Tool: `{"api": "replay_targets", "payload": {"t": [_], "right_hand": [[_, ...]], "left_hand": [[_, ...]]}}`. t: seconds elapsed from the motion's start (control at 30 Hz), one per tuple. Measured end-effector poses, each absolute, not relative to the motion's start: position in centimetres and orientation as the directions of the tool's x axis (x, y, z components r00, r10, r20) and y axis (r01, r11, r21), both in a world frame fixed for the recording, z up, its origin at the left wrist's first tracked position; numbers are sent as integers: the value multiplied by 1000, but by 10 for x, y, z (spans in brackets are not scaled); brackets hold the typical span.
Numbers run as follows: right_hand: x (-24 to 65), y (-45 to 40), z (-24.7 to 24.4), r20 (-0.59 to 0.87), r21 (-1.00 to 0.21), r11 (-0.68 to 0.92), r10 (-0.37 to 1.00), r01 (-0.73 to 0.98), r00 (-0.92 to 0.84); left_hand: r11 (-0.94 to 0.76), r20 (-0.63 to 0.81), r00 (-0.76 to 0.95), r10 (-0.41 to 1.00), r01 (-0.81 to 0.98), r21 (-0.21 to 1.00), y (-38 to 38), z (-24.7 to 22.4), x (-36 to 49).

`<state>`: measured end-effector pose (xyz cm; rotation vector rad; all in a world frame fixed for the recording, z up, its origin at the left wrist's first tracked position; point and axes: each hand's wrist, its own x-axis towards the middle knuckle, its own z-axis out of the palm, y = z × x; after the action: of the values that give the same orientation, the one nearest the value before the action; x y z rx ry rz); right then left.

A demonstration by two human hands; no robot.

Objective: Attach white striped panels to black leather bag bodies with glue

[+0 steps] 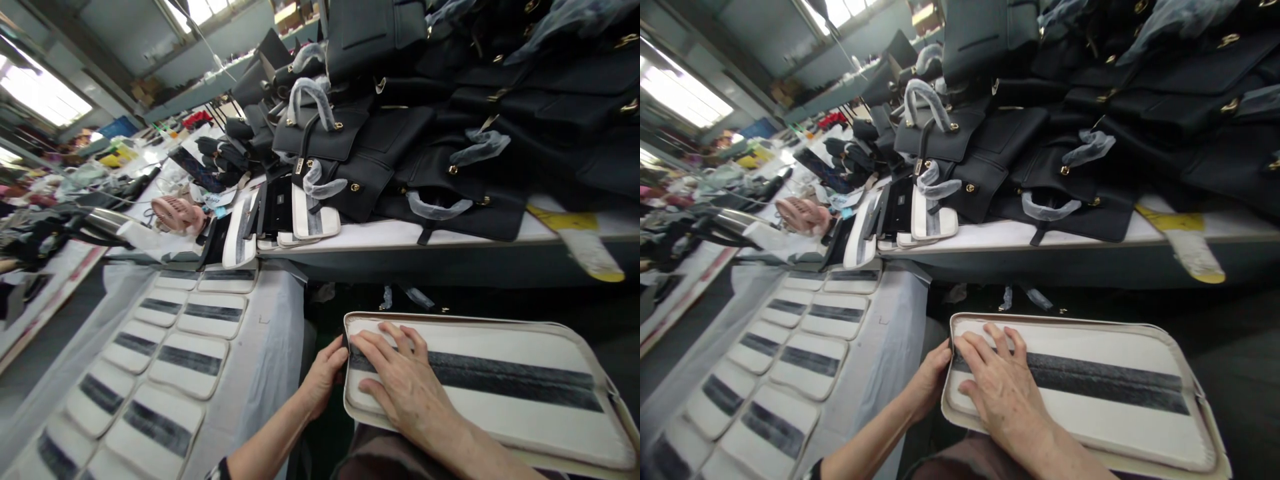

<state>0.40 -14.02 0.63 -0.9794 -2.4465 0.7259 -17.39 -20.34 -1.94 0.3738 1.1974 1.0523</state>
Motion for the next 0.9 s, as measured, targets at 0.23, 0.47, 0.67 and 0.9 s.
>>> {"api": "replay_targets", "payload": {"t": [0.23, 0.47, 0.67, 0.9], "right_hand": [[1, -138, 0, 191, -572, 631, 723, 523, -664], [0, -137, 3, 160, -607, 607, 725, 512, -670], [-1, -134, 7, 155, -571, 616, 730, 543, -666], [1, -138, 10, 201, -534, 625, 748, 570, -632]], "left_hand": [[390, -438, -125, 890, -285, 875, -198, -14, -166], [364, -383, -34, 923, -240, 900, -187, -14, -175], [385, -394, 41, 918, -328, 863, -182, -16, -176], [409, -411, 78, 908, -367, 836, -186, -7, -173]]}}
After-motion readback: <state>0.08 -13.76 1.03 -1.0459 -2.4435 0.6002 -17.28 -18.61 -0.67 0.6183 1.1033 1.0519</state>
